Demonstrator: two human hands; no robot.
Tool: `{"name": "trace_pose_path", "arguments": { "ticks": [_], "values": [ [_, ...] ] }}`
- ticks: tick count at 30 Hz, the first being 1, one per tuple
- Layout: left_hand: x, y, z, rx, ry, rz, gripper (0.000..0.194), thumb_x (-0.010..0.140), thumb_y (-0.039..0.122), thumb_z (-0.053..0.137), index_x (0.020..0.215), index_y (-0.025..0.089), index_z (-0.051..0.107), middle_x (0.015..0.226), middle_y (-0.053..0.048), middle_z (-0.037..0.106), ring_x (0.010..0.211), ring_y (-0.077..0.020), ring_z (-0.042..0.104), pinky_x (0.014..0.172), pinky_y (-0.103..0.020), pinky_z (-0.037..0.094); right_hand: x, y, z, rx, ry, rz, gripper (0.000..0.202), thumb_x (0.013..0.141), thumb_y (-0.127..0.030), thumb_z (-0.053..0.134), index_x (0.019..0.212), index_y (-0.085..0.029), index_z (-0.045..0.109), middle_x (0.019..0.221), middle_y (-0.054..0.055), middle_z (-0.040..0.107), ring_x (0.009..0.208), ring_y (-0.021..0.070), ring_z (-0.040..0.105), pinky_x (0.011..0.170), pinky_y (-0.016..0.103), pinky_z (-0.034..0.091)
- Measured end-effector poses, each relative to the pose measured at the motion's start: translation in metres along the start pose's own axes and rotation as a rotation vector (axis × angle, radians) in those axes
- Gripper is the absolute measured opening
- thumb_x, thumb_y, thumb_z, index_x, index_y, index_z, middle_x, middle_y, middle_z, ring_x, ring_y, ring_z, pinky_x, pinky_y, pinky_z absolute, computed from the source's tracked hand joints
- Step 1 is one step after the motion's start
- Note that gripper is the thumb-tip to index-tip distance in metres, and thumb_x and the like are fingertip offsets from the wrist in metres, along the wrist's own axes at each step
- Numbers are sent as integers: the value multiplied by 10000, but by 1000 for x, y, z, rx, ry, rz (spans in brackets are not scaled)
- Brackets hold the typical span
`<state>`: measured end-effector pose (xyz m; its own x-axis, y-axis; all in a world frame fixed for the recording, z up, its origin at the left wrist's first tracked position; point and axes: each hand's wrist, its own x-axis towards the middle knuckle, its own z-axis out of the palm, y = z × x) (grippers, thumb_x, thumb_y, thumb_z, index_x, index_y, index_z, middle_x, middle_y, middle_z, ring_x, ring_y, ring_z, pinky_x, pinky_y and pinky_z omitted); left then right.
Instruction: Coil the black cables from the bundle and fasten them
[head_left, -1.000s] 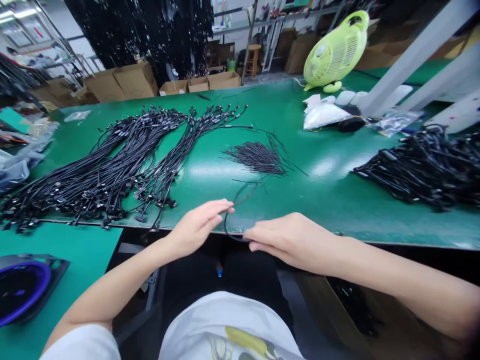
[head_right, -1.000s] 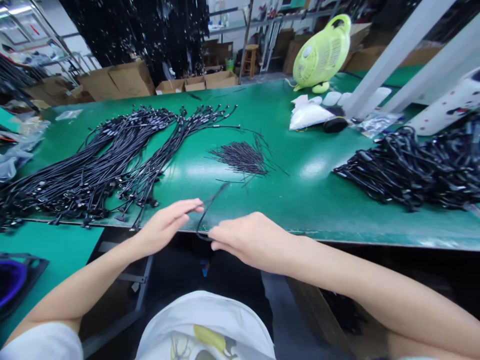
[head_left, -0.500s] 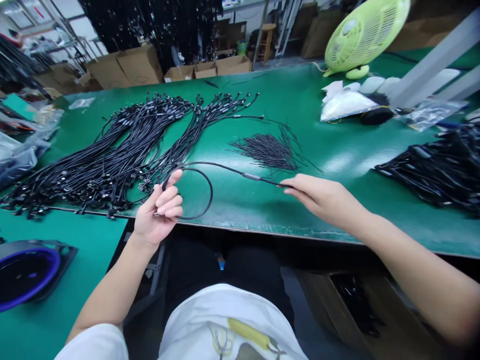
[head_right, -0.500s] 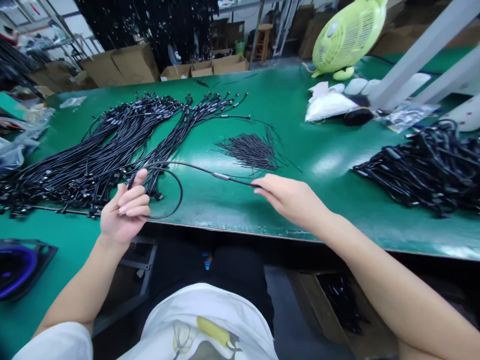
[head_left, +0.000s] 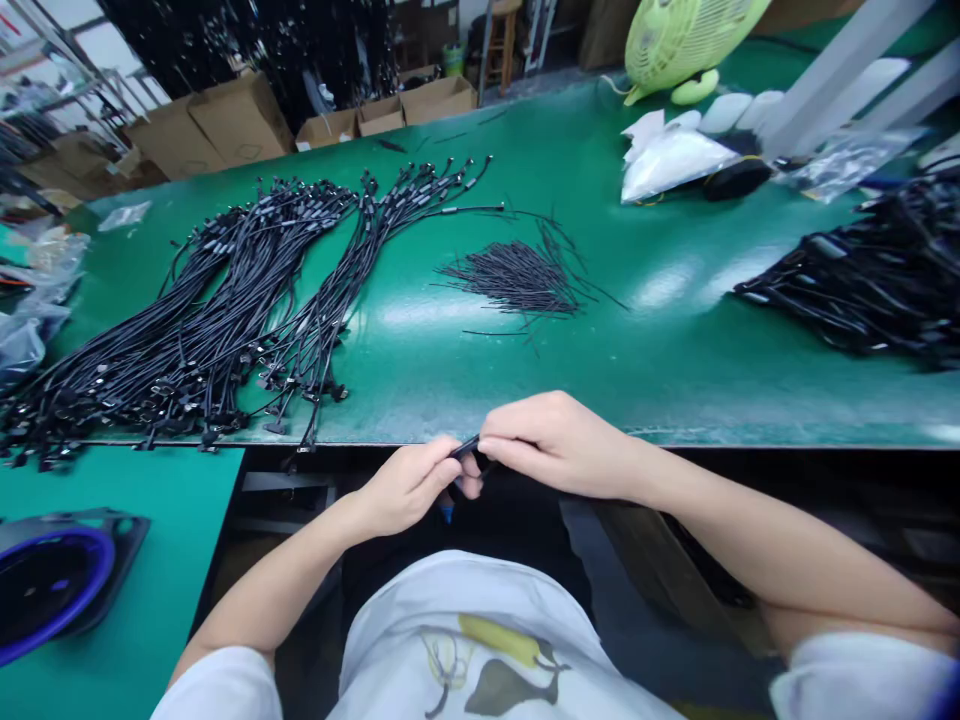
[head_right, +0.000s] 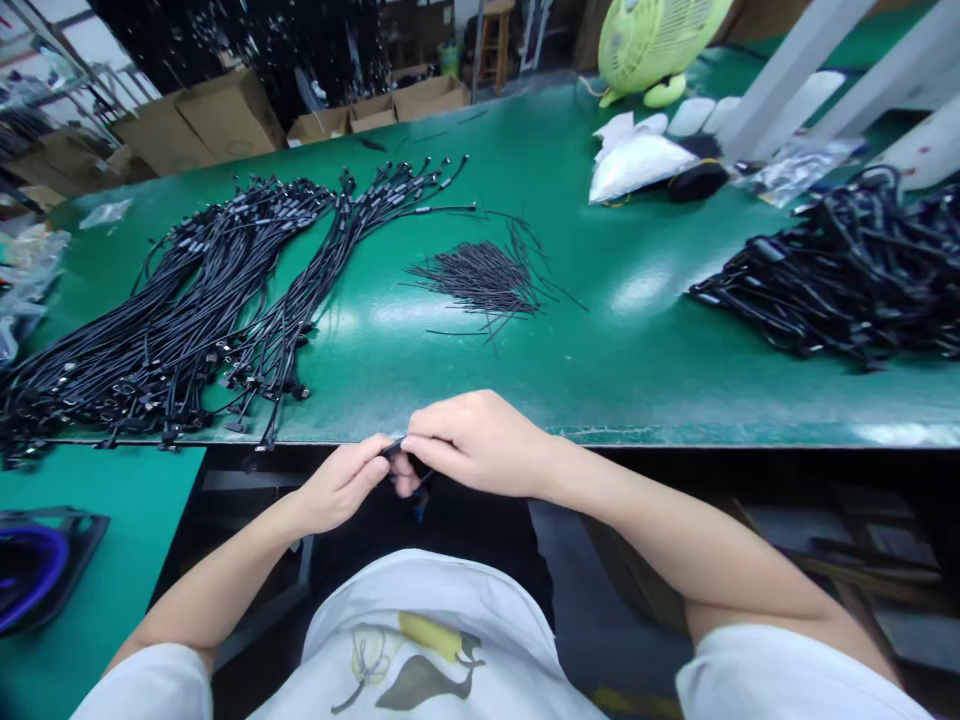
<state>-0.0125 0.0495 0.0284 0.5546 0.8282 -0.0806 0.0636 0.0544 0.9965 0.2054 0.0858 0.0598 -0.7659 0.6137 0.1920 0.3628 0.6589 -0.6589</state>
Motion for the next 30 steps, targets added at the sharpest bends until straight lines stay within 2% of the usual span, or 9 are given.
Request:
{"name": "trace_pose_path", "arguments": {
  "ticks": [4,7,9,12,15,18,23,27,30],
  "values": [
    [6,4,0,-453,204,47,294,894,454,574,780,183,596,536,57,351,466,-91,374,489,-221,370,10,22,21,184,445,135,257,884,-444,587,903,-188,591,855,35,623,761,140,549,724,255,423],
    [18,-2,-1,-621,358,7,292,870,448,616,769,177,572,594,45,376,504,-85,388,491,-210,365,20,27,50,425,467,282,280,940,-446,470,864,-191,556,772,10,592,706,126,543,700,253,441],
    [23,-12,0,-665,395,-70,319,861,479,616,774,175,574,659,17,451,616,-114,500,588,-240,441,26,25,67,551,512,377,336,970,-445,372,798,-196,517,671,-16,533,591,106,492,599,234,418],
    [24,-26,4,-753,400,-145,383,859,539,588,747,174,562,679,9,468,687,-135,542,702,-288,482,30,23,83,619,621,449,303,927,-482,448,805,-208,495,687,-24,540,555,102,478,535,224,402],
    [23,-29,8,-828,433,-99,399,882,544,549,728,176,541,629,35,394,561,-93,431,643,-258,450,33,30,90,510,620,427,208,868,-416,568,890,-213,525,801,-5,611,650,124,546,632,249,449],
    [25,-27,11,-784,481,-63,418,894,568,507,725,186,530,629,28,391,535,-98,386,589,-255,410,36,38,93,430,656,404,179,914,-359,479,994,-217,552,928,31,646,811,160,603,754,288,471],
    [22,-33,16,-711,410,-88,524,852,682,458,650,200,493,547,34,370,544,-129,406,727,-330,452,39,39,88,283,714,357,252,936,-301,375,1105,-222,544,993,55,643,847,179,617,775,308,492],
    [9,-35,7,-595,393,-21,400,884,577,518,764,198,563,525,64,356,502,-106,341,780,-329,431,35,37,71,5,529,243,285,927,-261,353,1120,-201,555,1045,98,637,923,207,610,813,318,468],
    [3,-35,-1,-434,325,-19,374,910,525,510,981,177,624,601,46,432,546,-110,394,765,-322,414,34,30,58,149,398,282,221,914,-253,360,986,-203,563,881,55,641,749,169,601,703,280,458]
  ]
}}
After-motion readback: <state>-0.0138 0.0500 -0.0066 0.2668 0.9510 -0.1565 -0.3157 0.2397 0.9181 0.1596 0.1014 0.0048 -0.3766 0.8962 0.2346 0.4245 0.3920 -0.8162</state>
